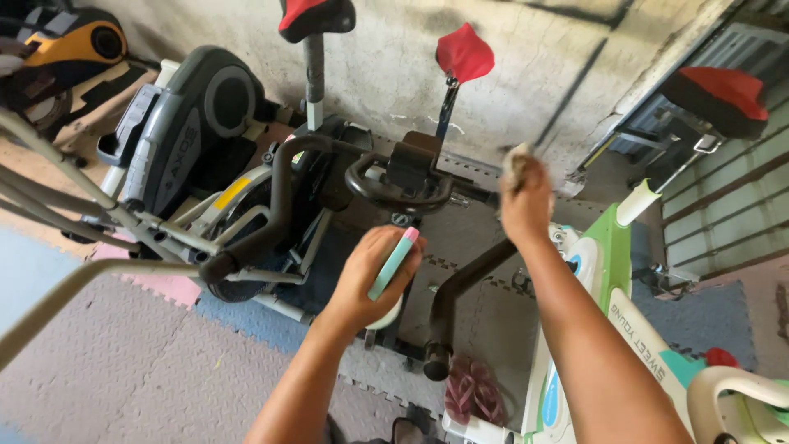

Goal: Cleaning various pieces of gym equipment using a spray bottle and a cloth.

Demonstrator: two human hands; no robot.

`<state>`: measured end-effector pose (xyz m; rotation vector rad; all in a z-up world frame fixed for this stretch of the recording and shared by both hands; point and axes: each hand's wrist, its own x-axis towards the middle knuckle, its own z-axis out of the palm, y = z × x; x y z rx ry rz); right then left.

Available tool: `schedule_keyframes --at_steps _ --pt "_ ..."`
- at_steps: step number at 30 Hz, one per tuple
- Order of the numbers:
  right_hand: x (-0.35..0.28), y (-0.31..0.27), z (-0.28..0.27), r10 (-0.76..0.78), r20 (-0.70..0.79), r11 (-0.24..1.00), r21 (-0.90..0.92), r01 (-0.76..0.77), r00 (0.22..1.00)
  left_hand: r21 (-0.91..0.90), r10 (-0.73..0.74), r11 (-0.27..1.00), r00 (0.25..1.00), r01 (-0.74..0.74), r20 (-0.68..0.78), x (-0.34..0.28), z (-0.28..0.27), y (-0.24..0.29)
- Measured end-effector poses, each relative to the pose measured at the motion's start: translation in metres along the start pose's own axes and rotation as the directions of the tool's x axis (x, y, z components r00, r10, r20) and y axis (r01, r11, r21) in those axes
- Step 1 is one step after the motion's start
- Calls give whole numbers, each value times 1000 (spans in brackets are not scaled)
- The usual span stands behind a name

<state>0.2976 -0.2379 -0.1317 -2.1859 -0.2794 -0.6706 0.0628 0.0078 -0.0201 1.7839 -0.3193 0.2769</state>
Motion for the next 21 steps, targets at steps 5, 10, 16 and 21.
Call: schedule_keyframes --at_steps 5,10,16,21 --pt "-1 2 10 -203 649 742 -386 548 733 680 350 669 934 -300 68 40 -24 -27" --pt "2 -15 29 37 731 634 -544 549 681 661 351 642 915 -388 196 59 -45 -49" --pt "40 2 65 126 753 666 -546 508 645 494 278 788 928 -368 247 67 -56 -56" --pt "82 -10 79 419 833 849 -501 171 361 399 262 856 941 -328 213 75 -57 -51"
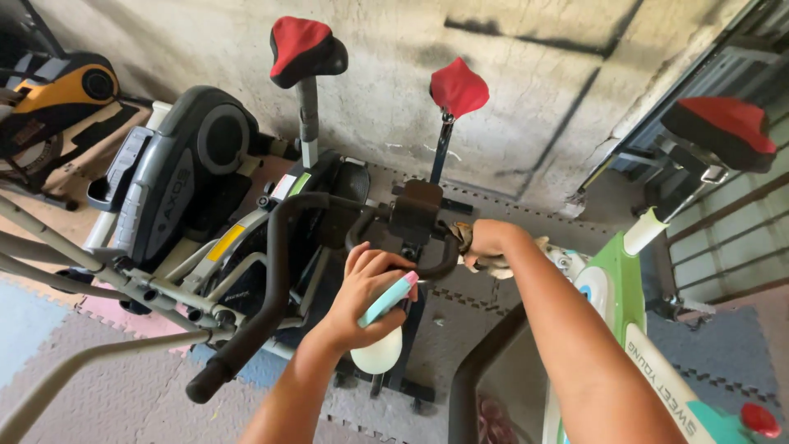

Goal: Cleaning various pieces of gym equipment using a spray bottle and a cloth.

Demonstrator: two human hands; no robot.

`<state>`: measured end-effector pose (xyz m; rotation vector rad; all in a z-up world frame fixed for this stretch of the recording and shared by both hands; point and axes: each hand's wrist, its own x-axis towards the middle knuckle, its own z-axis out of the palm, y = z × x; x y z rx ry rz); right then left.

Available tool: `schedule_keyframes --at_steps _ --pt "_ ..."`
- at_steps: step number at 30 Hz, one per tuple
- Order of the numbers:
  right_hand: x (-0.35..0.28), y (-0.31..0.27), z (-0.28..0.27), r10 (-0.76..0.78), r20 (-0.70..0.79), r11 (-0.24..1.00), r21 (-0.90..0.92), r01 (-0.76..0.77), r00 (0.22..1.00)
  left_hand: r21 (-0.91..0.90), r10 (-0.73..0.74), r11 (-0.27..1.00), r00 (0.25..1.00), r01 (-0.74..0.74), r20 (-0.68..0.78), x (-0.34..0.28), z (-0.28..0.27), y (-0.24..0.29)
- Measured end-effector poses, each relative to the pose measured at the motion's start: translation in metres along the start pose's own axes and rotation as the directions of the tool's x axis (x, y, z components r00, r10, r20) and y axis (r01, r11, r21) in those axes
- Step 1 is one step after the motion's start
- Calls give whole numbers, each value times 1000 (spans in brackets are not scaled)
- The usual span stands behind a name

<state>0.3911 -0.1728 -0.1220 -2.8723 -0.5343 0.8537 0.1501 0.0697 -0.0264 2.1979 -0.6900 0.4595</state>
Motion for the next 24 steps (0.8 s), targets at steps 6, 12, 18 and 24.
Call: schedule_keyframes --at_steps 6,12,18,24 --pt "18 10 -1 -51 276 929 367 -57 960 -54 -104 993 995 104 3 3 0 -1" --pt "-12 -4 16 -136 -242 990 8 142 961 -2 -54 999 998 54 -24 0 5 -8" --pt "-23 3 45 -137 -513 984 -165 59 848 27 7 1000 998 -6 -56 -5 0 -3" --pt "-76 10 46 -143 -522 922 239 305 841 27 31 999 996 -29 -83 -10 6 -9"
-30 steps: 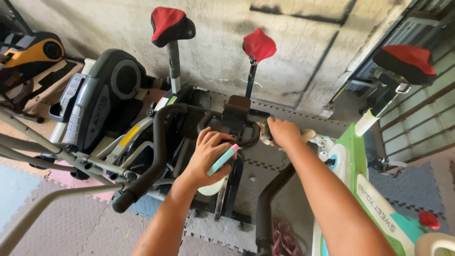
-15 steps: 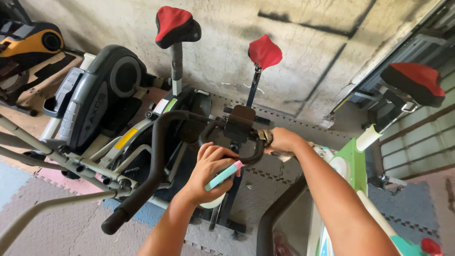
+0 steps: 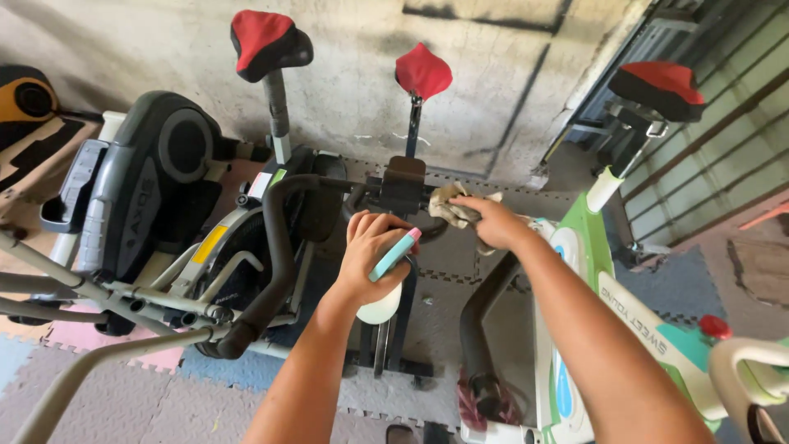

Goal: Cleaning various pieces of gym equipment using a spray bottle and a cloth.

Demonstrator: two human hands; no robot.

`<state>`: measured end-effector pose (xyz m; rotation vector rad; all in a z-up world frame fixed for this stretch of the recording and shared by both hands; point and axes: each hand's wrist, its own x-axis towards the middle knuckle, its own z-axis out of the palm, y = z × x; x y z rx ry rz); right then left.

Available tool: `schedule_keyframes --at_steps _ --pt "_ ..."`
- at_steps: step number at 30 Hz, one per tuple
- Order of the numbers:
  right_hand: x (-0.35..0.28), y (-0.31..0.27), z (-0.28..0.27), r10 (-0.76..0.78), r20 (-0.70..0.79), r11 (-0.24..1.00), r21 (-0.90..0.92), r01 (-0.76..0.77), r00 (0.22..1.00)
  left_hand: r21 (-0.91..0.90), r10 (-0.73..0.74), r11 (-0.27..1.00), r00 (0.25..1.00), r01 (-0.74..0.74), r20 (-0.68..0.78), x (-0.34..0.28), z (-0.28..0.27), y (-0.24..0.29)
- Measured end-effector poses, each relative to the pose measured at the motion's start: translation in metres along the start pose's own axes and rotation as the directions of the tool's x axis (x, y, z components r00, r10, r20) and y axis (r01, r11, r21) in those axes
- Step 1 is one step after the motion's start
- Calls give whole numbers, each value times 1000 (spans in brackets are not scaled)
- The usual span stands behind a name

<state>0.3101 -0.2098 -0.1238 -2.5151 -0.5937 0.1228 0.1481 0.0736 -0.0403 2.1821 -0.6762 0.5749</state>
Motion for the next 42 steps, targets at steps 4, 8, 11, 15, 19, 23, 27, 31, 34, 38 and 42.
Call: schedule_keyframes --at_steps 4,8,11,15,19,23,27,31,34,38,42 --pt "-9 8 -10 180 262 885 378 -272 948 4 26 1000 999 -26 -19 -3 0 0" --pt "-11 -37 -25 257 -148 943 256 -214 955 1 38 999 999 -38 -32 -2 0 1" --pt "-18 -145 -49 326 -212 917 308 -254 921 4 27 1000 999 -27 -31 -1 -1 1" --pt "60 -24 55 207 274 970 -182 -161 939 30 18 999 1000 -17 -17 -3 3 -1" --pt "97 28 85 77 263 993 -103 -52 962 64 26 998 998 -23 -50 1 6 0" --pt "87 -25 41 151 365 985 27 -173 918 30 1 1000 999 0 -48 3 5 5" --pt "94 -34 26 297 421 951 -47 -306 857 38 -28 999 998 31 -54 5 5 7" --pt "100 0 37 22 315 1000 7 -25 949 29 -56 998 997 58 -49 4 8 8" --pt "99 -4 33 -59 145 991 129 40 988 18 -73 997 996 74 -55 8 8 11" --pt "105 -6 38 57 -72 998 38 -54 996 15 -104 994 994 105 -39 9 11 14" --pt "152 60 71 292 -106 956 29 -291 950 34 -111 993 989 115 -98 10 18 17"
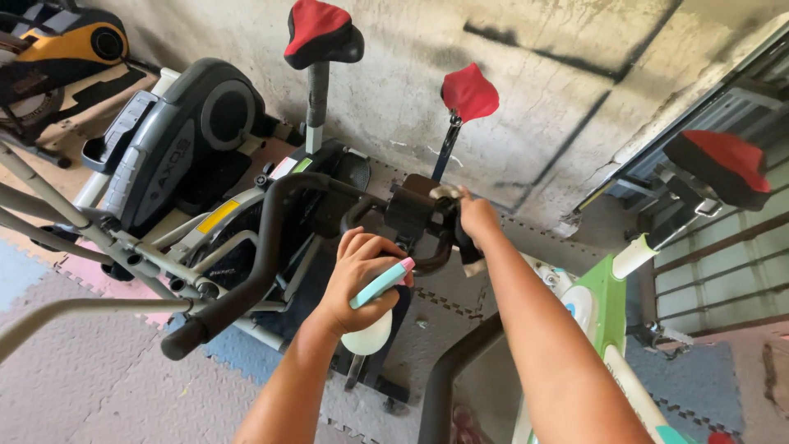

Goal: Cleaning various pieces of gym equipment using a spray bottle and a cloth.

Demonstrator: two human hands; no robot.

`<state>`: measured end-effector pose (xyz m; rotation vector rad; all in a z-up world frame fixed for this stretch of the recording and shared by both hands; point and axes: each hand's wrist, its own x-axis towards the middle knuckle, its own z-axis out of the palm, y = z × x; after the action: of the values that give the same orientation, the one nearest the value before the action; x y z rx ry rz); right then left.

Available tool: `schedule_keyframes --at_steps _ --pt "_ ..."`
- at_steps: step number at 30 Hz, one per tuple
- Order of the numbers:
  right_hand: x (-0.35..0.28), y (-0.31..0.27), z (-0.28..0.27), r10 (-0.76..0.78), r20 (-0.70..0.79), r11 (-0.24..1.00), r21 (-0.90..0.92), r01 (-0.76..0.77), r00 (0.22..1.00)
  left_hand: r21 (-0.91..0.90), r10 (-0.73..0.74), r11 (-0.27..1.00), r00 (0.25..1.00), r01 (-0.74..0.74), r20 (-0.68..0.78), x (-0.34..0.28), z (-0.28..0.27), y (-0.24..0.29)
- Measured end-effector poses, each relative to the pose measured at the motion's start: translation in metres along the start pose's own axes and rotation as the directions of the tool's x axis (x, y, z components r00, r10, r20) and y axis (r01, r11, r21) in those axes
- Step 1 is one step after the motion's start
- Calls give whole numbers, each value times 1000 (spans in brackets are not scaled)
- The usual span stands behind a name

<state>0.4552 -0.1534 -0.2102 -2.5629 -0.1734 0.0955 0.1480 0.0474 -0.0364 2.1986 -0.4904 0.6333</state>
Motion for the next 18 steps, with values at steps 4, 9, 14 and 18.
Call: schedule_keyframes --at_steps 4,9,14,18 --pt "-17 -11 -8 188 -60 948 270 -166 980 2 -34 999 999 34 15 -3 2 -1" --pt "-89 -53 -49 -195 48 975 120 188 980 14 8 1000 1000 -7 -21 -4 3 -3" --pt "-125 -57 -53 -211 225 928 352 122 951 37 71 997 997 -70 -19 -11 0 -6" --pt "-161 -77 -65 -121 198 975 207 79 973 -1 99 995 995 -99 9 -12 -2 -12"
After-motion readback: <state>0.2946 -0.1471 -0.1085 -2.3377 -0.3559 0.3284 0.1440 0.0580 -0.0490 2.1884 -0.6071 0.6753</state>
